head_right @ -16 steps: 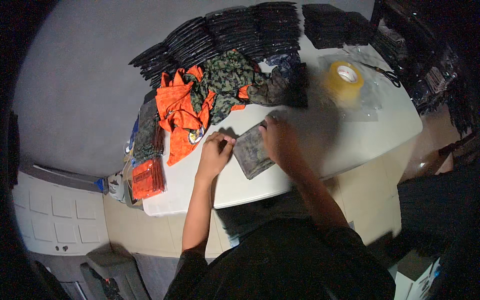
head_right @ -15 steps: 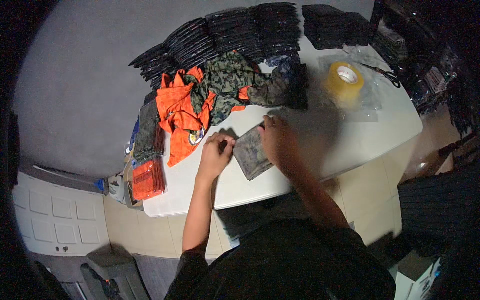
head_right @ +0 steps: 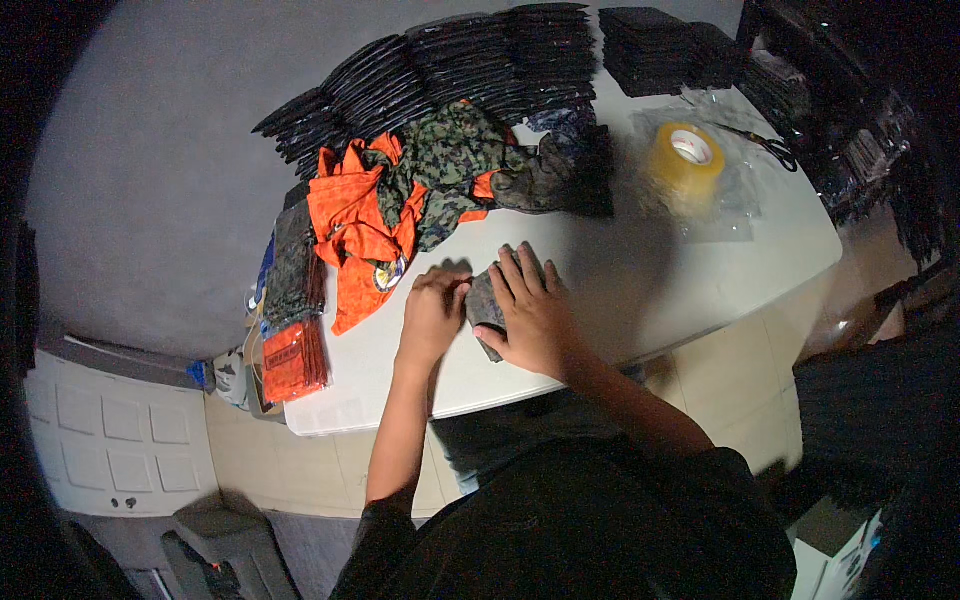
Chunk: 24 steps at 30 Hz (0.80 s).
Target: Folding and placing camouflage and orange fabric items into plastic sleeves for shipping.
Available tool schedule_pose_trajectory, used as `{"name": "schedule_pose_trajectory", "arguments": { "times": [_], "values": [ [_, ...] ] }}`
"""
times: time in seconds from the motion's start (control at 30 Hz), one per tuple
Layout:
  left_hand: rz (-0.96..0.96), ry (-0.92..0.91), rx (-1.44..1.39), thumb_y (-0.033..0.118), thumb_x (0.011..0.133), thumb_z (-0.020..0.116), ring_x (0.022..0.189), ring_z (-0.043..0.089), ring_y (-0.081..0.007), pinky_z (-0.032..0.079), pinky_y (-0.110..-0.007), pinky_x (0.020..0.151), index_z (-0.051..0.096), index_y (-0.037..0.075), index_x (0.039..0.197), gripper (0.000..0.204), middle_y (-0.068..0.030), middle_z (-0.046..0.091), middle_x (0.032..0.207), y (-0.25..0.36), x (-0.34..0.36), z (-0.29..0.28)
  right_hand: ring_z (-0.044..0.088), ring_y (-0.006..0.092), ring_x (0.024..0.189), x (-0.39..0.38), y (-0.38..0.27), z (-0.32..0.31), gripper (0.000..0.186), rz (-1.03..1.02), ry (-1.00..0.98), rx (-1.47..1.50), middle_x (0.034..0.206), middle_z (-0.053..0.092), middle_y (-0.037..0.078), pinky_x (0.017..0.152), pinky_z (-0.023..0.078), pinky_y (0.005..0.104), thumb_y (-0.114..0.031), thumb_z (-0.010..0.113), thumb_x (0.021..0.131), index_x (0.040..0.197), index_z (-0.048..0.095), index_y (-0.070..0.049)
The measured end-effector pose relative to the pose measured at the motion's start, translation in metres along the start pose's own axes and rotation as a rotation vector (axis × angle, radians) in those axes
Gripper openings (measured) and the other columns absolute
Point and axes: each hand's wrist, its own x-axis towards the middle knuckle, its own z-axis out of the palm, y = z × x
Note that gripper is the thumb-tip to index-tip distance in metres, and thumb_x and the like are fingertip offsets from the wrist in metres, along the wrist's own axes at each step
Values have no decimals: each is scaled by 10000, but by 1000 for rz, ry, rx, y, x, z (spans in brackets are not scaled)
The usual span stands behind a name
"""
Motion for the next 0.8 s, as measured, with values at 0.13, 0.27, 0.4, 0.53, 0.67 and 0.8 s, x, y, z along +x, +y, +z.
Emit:
{"name": "schedule_pose_trajectory", "arguments": {
  "times": [0.13, 0.27, 0.4, 0.53, 0.67, 0.8],
  "values": [
    [-22, 18, 95, 200, 965, 681, 998, 646, -452, 505, -496, 900, 714, -38, 1081, 267, -255, 709, 1031, 26, 2, 2, 295, 495, 1489, 2, 13, 4, 812, 67, 111, 119, 1595, 334, 305, 1205, 262, 602, -481, 692, 927, 1465, 460, 81],
    [-33, -14, 163, 216, 964, 691, 1018, 634, -463, 500, -499, 916, 703, -37, 1122, 298, -269, 699, 1047, 29, 15, 3, 487, 489, 1334, -6, 54, 0, 565, 336, 124, 289, 1406, 532, 322, 1125, 401, 516, -347, 695, 956, 1312, 590, 79],
    [92, -102, 34, 268, 948, 720, 1047, 643, -482, 512, -503, 917, 679, -40, 1186, 392, -287, 689, 1092, 27, 32, 11, 607, 443, 1177, -2, 58, -20, 438, 351, 111, 229, 1270, 618, 297, 994, 496, 497, -291, 684, 966, 1216, 644, 66],
    [-36, -285, 77, 288, 885, 795, 1056, 677, -455, 534, -486, 910, 668, -33, 1204, 471, -287, 699, 1112, 35, 40, 14, 678, 405, 991, -3, 65, -17, 469, 280, 0, 372, 1155, 658, 263, 863, 545, 492, -318, 731, 938, 1218, 652, 50],
    [-168, -498, 24, 230, 853, 834, 1053, 703, -404, 542, -449, 885, 656, -13, 1236, 487, -247, 712, 1149, 23, 49, 7, 688, 316, 958, 12, 91, 7, 544, 113, 69, 535, 1056, 706, 177, 881, 535, 407, -319, 801, 896, 1292, 639, 15],
    [-131, -440, -165, 145, 865, 819, 1025, 700, -310, 534, -401, 871, 650, -17, 1202, 410, -177, 719, 1126, 17, 49, -3, 671, 209, 939, 54, 110, 0, 496, -138, -49, 524, 1003, 718, 103, 882, 519, 359, -248, 801, 906, 1285, 632, 23]
  ]
}}
